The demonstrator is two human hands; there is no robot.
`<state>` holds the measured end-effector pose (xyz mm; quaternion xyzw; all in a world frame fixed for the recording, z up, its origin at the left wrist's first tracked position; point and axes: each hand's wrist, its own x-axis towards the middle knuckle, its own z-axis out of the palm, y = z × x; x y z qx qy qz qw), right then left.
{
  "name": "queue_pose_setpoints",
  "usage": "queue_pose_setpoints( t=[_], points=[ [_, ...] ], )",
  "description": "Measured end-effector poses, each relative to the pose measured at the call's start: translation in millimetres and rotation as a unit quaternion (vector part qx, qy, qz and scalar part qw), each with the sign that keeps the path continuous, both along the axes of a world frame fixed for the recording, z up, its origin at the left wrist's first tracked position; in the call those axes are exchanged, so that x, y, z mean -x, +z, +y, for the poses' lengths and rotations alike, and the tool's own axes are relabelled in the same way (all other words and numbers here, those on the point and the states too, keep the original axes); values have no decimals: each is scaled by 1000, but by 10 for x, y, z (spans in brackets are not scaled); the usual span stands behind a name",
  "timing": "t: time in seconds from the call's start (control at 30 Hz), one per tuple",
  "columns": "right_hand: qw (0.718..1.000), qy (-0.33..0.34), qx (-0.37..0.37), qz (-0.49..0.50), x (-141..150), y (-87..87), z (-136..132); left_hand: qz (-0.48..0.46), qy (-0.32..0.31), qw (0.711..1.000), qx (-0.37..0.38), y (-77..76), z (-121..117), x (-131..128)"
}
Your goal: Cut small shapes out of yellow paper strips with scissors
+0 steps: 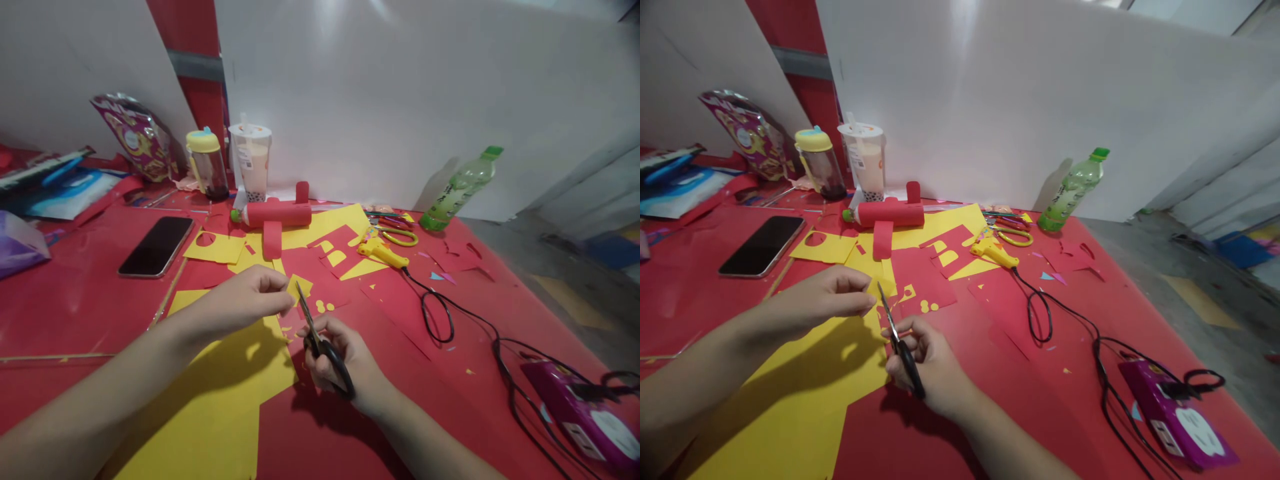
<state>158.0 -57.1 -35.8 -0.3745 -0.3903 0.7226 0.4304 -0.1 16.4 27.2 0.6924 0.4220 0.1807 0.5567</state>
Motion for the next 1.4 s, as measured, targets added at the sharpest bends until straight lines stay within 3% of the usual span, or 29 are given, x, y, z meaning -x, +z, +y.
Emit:
queue_pose_setpoints(
  t=[0.37, 0.73, 1.4],
  points=[
    [997, 53, -50, 5, -17, -1, 2, -11, -23, 999, 37, -65, 49, 21],
    [996, 45, -77, 8, -24, -15, 0, 4, -32, 998, 62, -71, -12, -25],
    [997, 39, -68, 14, -18, -20, 3, 12, -28, 999, 45, -82, 1, -29]
  ],
)
